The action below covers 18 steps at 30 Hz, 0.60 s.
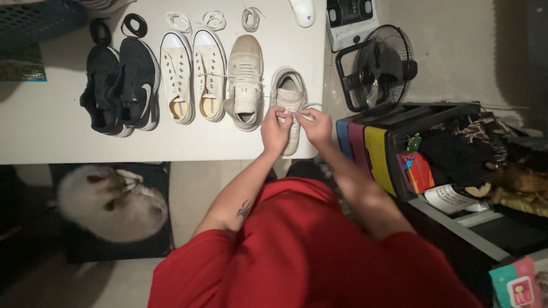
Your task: The person laces a white high-top sneaker by threading the laces through the eyelets and tying them. The person handles the shoe and laces by hand, repeatedly adjusting the lacing pattern and tightening the laces.
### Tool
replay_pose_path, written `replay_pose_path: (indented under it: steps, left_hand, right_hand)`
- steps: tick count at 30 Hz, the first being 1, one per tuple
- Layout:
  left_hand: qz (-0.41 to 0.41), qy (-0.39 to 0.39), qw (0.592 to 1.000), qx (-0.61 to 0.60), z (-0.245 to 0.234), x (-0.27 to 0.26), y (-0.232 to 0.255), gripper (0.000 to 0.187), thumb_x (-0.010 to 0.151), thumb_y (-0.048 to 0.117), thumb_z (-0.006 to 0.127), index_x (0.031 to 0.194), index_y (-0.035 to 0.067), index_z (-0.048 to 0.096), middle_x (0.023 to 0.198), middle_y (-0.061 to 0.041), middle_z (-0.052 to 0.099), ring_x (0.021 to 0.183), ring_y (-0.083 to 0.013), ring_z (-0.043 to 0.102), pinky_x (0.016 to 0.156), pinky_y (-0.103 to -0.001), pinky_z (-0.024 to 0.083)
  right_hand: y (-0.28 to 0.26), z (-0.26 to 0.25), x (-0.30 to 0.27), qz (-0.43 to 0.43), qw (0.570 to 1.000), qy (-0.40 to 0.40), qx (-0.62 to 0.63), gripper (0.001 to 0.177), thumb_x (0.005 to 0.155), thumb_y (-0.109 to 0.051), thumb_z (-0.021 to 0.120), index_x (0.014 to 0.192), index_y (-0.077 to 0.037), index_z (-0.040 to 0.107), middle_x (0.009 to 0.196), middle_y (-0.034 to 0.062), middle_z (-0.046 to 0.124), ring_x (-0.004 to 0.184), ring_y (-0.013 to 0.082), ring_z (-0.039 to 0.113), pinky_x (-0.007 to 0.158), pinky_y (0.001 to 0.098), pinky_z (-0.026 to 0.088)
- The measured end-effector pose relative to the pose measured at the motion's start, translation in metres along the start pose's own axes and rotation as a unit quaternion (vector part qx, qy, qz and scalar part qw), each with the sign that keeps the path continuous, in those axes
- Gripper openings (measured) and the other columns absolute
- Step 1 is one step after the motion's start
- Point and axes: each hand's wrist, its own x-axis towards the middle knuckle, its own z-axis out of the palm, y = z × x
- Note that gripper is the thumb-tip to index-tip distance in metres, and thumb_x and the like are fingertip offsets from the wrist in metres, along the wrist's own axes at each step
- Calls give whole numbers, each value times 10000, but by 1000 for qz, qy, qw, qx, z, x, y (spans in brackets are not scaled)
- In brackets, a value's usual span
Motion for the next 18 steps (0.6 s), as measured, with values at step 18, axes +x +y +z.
replay_pose_path:
  steps: [18]
  left_hand:
    - [-11,-21,999,-30,7,6,-18,168,945,197,689,1008,44,660,863,-103,739,665,-213,695,649,-349,546]
  right_hand:
    - [-1,11,8,55,998,4,40,166,882,-108,803,922,42,746,781,21,717,697,49,615,604,229,510]
